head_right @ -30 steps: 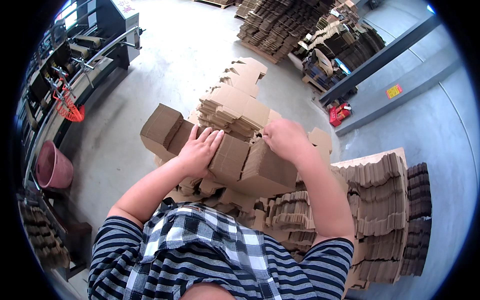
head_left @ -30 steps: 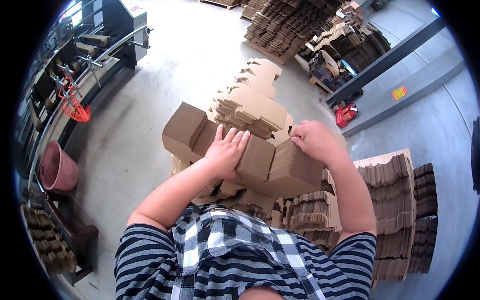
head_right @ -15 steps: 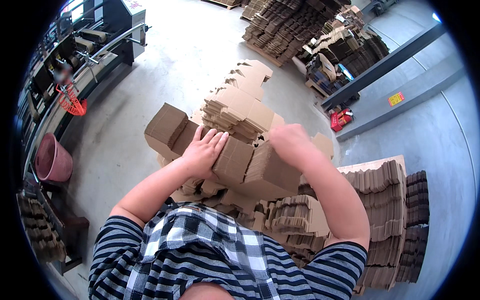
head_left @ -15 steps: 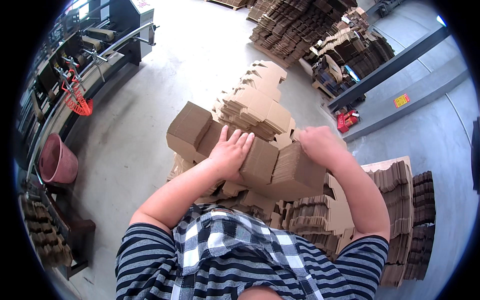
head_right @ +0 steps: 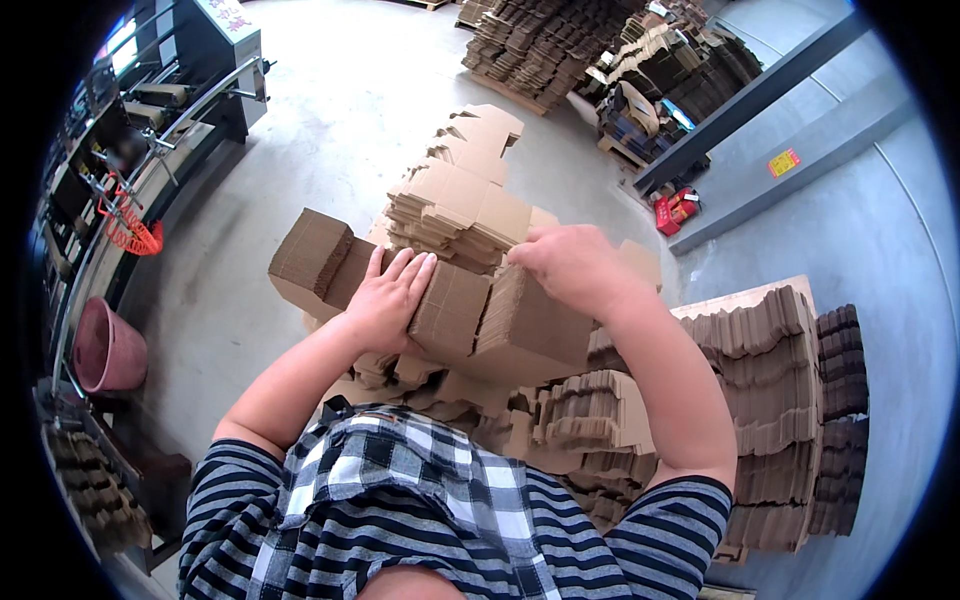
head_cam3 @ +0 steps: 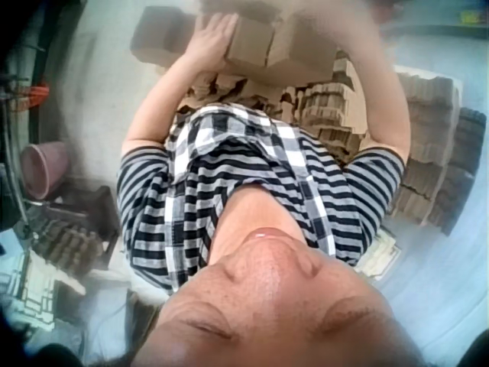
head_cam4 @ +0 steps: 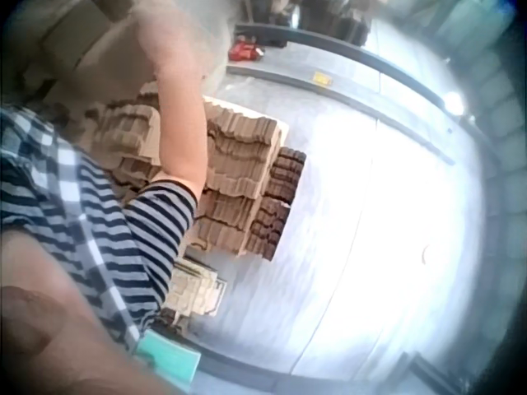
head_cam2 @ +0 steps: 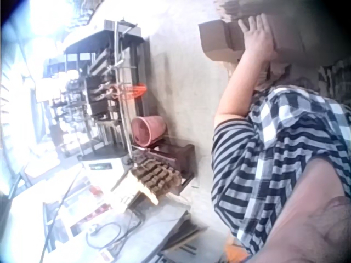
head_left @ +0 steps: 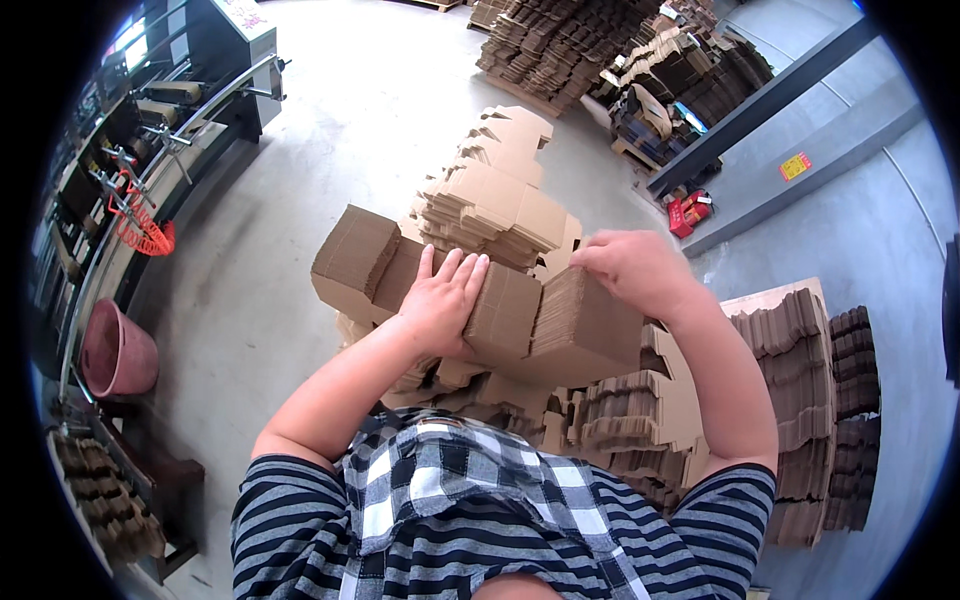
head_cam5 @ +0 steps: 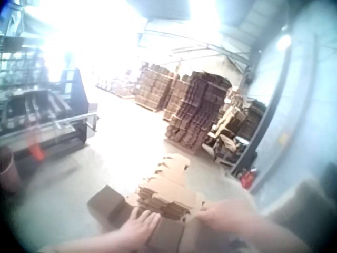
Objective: The person picks up flat cardboard pieces, folds them into box shapes, and places them into a machine. The person repeats this process multiple times, handling stacks of cardboard and feeding them into the equipment.
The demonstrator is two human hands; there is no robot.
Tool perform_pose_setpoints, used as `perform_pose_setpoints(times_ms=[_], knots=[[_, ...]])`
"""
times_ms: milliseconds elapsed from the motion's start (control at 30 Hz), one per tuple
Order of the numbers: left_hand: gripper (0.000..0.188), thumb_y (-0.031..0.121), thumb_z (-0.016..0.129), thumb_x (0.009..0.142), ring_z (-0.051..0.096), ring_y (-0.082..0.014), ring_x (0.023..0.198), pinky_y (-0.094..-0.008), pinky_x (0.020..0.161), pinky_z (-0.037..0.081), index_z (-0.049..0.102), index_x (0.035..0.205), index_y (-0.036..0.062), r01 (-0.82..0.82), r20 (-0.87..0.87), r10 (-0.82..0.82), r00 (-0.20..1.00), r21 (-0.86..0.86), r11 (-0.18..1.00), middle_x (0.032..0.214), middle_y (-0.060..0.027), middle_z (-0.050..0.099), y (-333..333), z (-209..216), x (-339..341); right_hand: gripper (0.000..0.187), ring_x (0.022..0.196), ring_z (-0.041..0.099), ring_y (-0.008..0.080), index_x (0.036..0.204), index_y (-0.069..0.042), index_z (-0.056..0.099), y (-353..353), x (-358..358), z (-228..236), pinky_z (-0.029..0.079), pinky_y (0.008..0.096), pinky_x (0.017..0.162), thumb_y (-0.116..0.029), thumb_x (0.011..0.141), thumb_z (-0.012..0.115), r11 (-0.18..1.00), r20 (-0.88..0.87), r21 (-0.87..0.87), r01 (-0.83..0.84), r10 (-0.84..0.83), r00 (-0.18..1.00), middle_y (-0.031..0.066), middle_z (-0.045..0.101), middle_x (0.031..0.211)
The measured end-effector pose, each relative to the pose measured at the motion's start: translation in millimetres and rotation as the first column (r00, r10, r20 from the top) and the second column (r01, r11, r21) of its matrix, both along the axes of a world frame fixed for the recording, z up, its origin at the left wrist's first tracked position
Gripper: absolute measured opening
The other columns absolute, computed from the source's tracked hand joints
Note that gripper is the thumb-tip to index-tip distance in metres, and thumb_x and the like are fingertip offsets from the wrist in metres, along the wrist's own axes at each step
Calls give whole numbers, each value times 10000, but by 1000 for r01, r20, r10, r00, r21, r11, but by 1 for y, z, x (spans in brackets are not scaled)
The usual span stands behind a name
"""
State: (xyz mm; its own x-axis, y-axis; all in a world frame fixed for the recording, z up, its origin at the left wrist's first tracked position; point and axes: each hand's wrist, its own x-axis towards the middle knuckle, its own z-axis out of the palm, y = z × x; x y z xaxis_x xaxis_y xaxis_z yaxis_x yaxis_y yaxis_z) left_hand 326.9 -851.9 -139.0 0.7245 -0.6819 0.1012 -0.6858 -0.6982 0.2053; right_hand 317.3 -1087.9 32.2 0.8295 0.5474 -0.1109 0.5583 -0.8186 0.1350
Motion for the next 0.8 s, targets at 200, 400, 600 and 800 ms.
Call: perform_pose_setpoints(times_ms=[200,400,600,800], knots=[[1238,473,829,551,262,-336,1404,-565,1147,126,174,1476,-22,-3,-10,3,1000,31,1000,1483,-189,324,-1,6,-2,136,830,631,291,843,-76,657,2,12,-4,510,392,735,-50,738,573,960,-61,-230,-157,147,987,88,637,847],[1234,464,832,547,264,-336,1404,-561,1148,131,178,1476,-17,-10,-8,10,1000,17,1000,1485,-188,324,-1,4,-2,59,748,640,311,751,-45,606,8,16,-6,516,395,689,-94,749,574,874,-14,-403,-270,290,957,111,628,766],[1232,467,828,541,270,-340,1402,-563,1147,132,187,1474,-18,-14,-1,14,1000,0,1000,1484,-191,328,0,2,-2,98,783,645,311,784,-49,614,-26,8,2,515,408,706,-134,803,570,982,110,-191,-4,25,994,118,639,798],[1220,466,821,548,269,-347,1403,-562,1148,127,190,1474,-18,-9,25,9,1000,7,1000,1489,-195,321,-1,-3,-1,178,880,636,314,976,-90,642,-13,-3,-11,506,426,771,-105,828,546,991,78,134,-15,4,997,106,652,945]])
